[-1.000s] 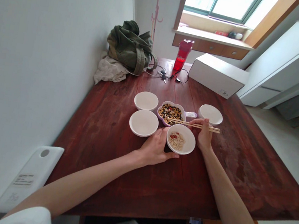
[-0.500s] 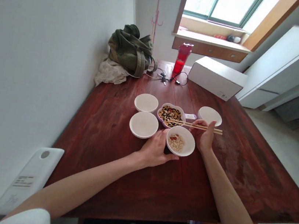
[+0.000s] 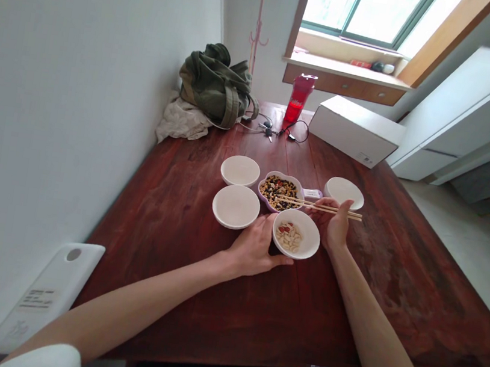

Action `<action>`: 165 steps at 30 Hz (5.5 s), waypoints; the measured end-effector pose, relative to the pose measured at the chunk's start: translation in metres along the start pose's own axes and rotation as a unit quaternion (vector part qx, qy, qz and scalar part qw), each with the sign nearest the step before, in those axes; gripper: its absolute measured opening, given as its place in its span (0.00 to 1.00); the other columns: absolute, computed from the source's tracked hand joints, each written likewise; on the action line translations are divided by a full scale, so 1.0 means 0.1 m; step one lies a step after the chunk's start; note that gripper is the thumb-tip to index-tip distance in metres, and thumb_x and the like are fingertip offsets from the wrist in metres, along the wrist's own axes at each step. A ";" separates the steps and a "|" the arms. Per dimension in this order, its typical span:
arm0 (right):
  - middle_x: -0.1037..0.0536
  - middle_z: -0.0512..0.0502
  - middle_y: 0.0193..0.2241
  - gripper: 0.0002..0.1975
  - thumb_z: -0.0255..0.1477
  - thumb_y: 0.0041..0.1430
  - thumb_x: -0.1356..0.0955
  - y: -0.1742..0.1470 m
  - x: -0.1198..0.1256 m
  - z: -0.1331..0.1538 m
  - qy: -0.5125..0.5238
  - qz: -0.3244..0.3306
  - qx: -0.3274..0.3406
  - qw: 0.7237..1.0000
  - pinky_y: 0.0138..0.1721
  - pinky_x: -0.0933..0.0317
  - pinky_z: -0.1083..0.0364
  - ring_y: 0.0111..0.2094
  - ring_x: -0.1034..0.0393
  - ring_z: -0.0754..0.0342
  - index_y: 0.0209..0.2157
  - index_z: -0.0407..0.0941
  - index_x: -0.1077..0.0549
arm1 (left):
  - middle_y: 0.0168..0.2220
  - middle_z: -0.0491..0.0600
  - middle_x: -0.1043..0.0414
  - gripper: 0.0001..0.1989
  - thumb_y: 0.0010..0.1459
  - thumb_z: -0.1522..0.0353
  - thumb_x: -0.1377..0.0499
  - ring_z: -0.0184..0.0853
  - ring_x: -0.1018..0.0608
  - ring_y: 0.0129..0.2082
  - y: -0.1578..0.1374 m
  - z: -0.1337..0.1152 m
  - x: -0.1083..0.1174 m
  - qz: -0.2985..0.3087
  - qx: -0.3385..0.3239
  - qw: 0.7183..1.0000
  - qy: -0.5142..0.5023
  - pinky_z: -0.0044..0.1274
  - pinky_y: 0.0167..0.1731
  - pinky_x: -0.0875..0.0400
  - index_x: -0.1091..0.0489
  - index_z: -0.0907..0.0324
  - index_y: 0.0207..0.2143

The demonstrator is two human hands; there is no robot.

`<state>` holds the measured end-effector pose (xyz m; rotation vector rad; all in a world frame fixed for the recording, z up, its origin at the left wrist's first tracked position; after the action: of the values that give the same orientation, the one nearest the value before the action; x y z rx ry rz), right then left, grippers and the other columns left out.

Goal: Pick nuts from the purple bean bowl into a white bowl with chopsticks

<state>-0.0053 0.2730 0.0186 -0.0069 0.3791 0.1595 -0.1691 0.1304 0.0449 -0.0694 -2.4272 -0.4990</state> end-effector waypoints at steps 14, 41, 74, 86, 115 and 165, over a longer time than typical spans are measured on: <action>0.20 0.47 0.23 0.31 0.59 0.62 0.37 0.03 0.09 -0.07 -0.101 -0.002 0.026 0.995 0.24 0.32 0.57 0.22 0.26 0.55 0.29 0.46 0.22 | 0.60 0.61 0.35 0.50 0.49 0.47 0.29 0.54 0.30 0.60 0.01 -0.01 0.01 -0.001 0.004 1.000 -0.007 0.46 0.61 0.34 0.48 0.58 0.65; 0.21 0.48 0.25 0.30 0.55 0.68 0.41 0.01 0.04 -0.02 -0.152 0.039 0.078 0.985 0.28 0.33 0.55 0.25 0.27 0.54 0.30 0.47 0.20 | 0.61 0.61 0.35 0.50 0.49 0.48 0.28 0.56 0.30 0.61 0.00 0.02 -0.01 -0.003 0.002 1.000 -0.007 0.48 0.61 0.35 0.48 0.57 0.65; 0.22 0.47 0.21 0.29 0.57 0.61 0.35 0.04 0.14 -0.08 -0.015 -0.032 0.001 0.999 0.20 0.35 0.57 0.20 0.29 0.55 0.27 0.46 0.22 | 0.62 0.61 0.36 0.51 0.49 0.48 0.28 0.55 0.31 0.62 0.00 0.01 -0.01 -0.001 0.004 1.000 -0.012 0.48 0.62 0.35 0.49 0.57 0.66; 0.38 0.50 0.14 0.30 0.54 0.63 0.35 0.06 0.12 0.16 0.074 0.042 0.020 0.996 0.17 0.45 0.55 0.17 0.42 0.56 0.17 0.48 0.30 | 0.61 0.61 0.36 0.50 0.50 0.48 0.29 0.55 0.31 0.62 0.00 -0.01 0.01 0.004 0.009 1.000 -0.020 0.48 0.61 0.35 0.48 0.56 0.66; 0.20 0.47 0.25 0.24 0.52 0.64 0.34 0.01 0.08 0.13 -0.188 -0.029 0.118 0.975 0.22 0.36 0.57 0.23 0.28 0.55 0.32 0.46 0.18 | 0.60 0.61 0.35 0.50 0.48 0.47 0.28 0.55 0.30 0.61 -0.01 0.03 0.01 -0.001 0.022 1.000 -0.017 0.49 0.60 0.34 0.47 0.57 0.65; 0.34 0.49 0.15 0.21 0.39 0.62 0.32 0.07 0.19 0.22 0.154 0.061 0.057 0.985 0.25 0.39 0.53 0.19 0.37 0.56 0.17 0.45 0.28 | 0.67 0.66 0.43 0.59 0.43 0.56 0.24 0.55 0.38 0.68 -0.09 0.09 -0.06 0.046 0.134 0.990 -0.026 0.45 0.68 0.43 0.53 0.62 0.69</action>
<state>0.0194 0.2832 0.0316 0.1054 0.6980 0.2588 -0.1711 0.1259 0.0313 -0.0806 -2.5067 -0.1278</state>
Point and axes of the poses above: each hand's wrist, its own y-axis towards the middle knuckle, its own x-axis out of the back of the hand, z = x × y, the point moved 9 cm from there along y, towards the middle knuckle
